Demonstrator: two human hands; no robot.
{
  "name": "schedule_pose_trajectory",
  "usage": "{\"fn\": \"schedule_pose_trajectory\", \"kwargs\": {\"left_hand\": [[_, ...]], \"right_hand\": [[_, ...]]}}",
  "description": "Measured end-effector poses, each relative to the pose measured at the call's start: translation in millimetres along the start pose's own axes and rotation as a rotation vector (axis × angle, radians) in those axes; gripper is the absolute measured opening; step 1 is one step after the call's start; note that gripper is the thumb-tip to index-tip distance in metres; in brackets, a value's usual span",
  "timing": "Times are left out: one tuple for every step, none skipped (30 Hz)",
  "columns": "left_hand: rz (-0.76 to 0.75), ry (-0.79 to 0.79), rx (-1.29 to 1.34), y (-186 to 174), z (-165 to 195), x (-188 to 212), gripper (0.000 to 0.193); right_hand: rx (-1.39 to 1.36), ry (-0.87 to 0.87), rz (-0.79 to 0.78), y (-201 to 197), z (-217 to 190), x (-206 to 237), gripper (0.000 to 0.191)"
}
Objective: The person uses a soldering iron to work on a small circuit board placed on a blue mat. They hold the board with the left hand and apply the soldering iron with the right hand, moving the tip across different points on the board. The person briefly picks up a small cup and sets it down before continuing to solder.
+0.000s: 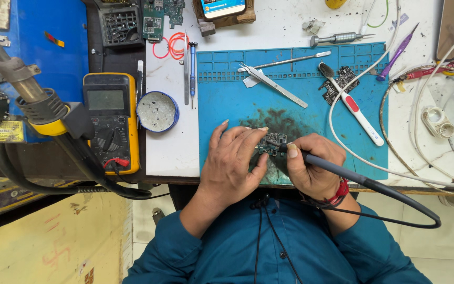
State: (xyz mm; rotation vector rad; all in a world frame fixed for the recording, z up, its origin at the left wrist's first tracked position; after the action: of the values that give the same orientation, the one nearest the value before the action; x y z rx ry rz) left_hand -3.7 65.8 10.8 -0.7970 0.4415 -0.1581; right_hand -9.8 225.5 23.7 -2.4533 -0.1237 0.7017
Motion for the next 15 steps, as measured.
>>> {"fn": "schedule_pose_trajectory", "kwargs": {"left_hand": [[-0.001, -0.001, 0.000, 0.0, 0.1, 0.5, 0.052], [-0.001, -0.001, -0.002, 0.1, 0.3, 1.0, 0.052], [-0.002, -0.002, -0.004, 0.2, 0.6, 1.2, 0.052], [-0.002, -0.003, -0.005, 0.3, 0.7, 1.4, 0.052], [-0.002, -0.004, -0.005, 0.2, 0.7, 1.5, 0.052], [-0.003, -0.004, -0.005, 0.1, 0.6, 1.5, 0.052], [-0.003, -0.005, -0.005, -0.1, 0.4, 1.4, 0.052], [-0.003, -0.006, -0.004, -0.1, 0.0, 0.9, 0.052], [-0.004, -0.007, -0.003, -0.2, -0.5, 0.3, 0.052], [-0.004, -0.007, -0.002, -0.2, -1.0, -0.4, 0.052], [-0.002, -0.006, -0.002, -0.5, -0.9, -0.6, 0.052], [-0.001, -0.004, -0.002, -0.9, -0.6, -0.5, 0.051], [0.001, -0.002, -0.002, -1.0, -0.1, -0.5, 0.051], [0.001, -0.002, 0.001, -1.1, -0.1, -0.7, 0.051], [0.001, -0.002, 0.003, -1.1, -0.3, -1.2, 0.051]], "right_hand": [[0.001, 0.003, -0.001, 0.1, -0.1, 0.5, 0.010], [-0.003, 0.002, -0.001, 0.1, -0.3, 0.8, 0.010], [-0.007, 0.000, -0.001, 0.0, -0.2, 0.7, 0.010], [-0.011, -0.001, -0.001, 0.0, -0.2, 0.6, 0.010], [-0.012, -0.004, -0.001, 0.1, -0.5, 0.6, 0.010], [-0.013, -0.006, 0.000, 0.2, -0.7, 0.5, 0.010], [-0.014, -0.008, 0.000, 0.4, -0.9, 0.3, 0.010], [-0.014, -0.002, 0.000, 0.4, -0.2, -0.1, 0.010], [-0.014, 0.005, -0.001, 0.2, 0.5, -0.6, 0.010], [-0.014, 0.011, -0.001, 0.2, 1.2, -1.1, 0.010], [-0.012, 0.012, -0.003, 0.3, 1.1, -1.2, 0.009], [-0.009, 0.013, -0.004, 0.3, 0.9, -1.2, 0.009], [-0.007, 0.014, -0.005, 0.2, 0.8, -1.1, 0.009], [-0.007, 0.013, -0.003, -0.1, 0.8, -1.3, 0.009], [-0.007, 0.012, -0.001, -0.2, 1.0, -1.7, 0.010]]}}
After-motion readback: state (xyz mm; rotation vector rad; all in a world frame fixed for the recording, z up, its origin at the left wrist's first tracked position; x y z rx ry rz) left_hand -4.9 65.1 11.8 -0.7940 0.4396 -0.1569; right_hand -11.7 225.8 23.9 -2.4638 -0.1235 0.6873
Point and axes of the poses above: each hand's wrist, its own x-axis away from the middle knuckle, its own y-axis out of the palm, z = x × y, the point moved 9 cm from there along -x, towards the middle knuckle, and after that the axes turned 3 degrees about -z, right-handed, at the moved point
